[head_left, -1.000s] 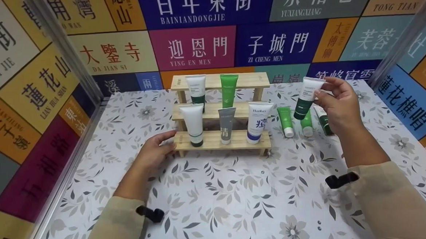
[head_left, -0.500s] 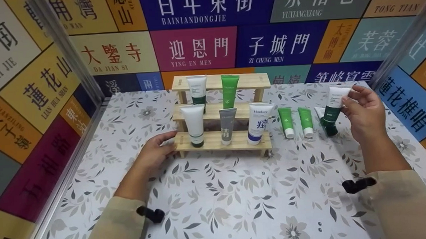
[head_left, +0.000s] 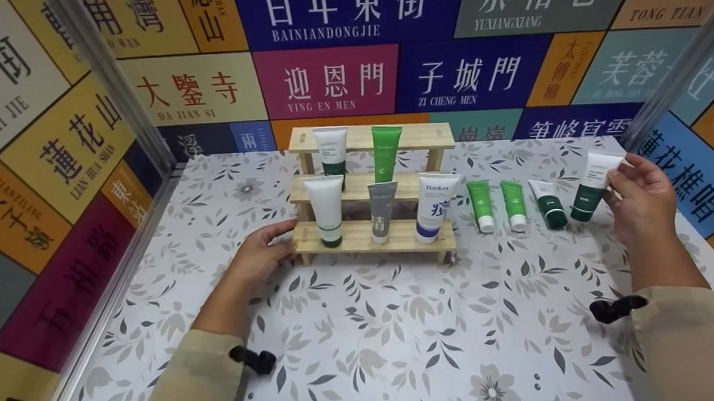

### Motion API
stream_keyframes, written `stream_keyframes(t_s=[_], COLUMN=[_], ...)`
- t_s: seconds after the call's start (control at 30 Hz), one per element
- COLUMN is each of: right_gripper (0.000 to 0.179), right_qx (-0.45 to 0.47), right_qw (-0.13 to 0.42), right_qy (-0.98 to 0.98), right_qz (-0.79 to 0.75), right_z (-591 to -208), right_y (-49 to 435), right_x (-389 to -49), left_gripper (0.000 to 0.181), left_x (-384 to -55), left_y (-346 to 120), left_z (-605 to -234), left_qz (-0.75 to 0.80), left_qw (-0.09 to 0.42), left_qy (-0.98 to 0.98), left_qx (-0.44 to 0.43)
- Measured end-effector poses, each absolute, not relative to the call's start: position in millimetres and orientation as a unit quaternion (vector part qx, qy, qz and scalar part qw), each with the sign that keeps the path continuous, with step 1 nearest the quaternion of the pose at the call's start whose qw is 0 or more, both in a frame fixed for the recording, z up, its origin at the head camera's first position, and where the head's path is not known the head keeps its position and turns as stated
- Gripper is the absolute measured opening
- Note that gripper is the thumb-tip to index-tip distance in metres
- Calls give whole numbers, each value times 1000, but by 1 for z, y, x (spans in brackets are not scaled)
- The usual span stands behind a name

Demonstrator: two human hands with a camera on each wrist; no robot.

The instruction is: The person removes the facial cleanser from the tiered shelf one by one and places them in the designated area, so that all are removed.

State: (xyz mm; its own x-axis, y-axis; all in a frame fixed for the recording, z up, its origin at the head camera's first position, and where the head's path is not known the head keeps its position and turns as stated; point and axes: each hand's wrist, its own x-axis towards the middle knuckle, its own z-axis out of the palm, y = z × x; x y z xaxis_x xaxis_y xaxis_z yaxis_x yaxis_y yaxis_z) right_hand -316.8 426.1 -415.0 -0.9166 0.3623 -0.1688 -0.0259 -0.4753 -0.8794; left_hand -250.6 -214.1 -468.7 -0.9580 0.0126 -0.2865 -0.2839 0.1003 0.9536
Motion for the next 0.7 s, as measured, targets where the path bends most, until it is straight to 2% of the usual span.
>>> stream_keyframes(t_s=[0.23, 0.7], right_gripper=[62, 68], right_qx=[-208, -271], right_qw=[102, 41], right_qy=[-501, -527], right_qz=[834, 805], right_z=[-427, -432], right_y=[442, 457], right_x=[-319, -333], left_gripper=[46, 47], left_x=[-250, -250], left_y=[-215, -215], left_z=[-468, -467], left_qz=[667, 657], left_qw=[120, 112], left_qy=[730, 740], left_qx=[-94, -93])
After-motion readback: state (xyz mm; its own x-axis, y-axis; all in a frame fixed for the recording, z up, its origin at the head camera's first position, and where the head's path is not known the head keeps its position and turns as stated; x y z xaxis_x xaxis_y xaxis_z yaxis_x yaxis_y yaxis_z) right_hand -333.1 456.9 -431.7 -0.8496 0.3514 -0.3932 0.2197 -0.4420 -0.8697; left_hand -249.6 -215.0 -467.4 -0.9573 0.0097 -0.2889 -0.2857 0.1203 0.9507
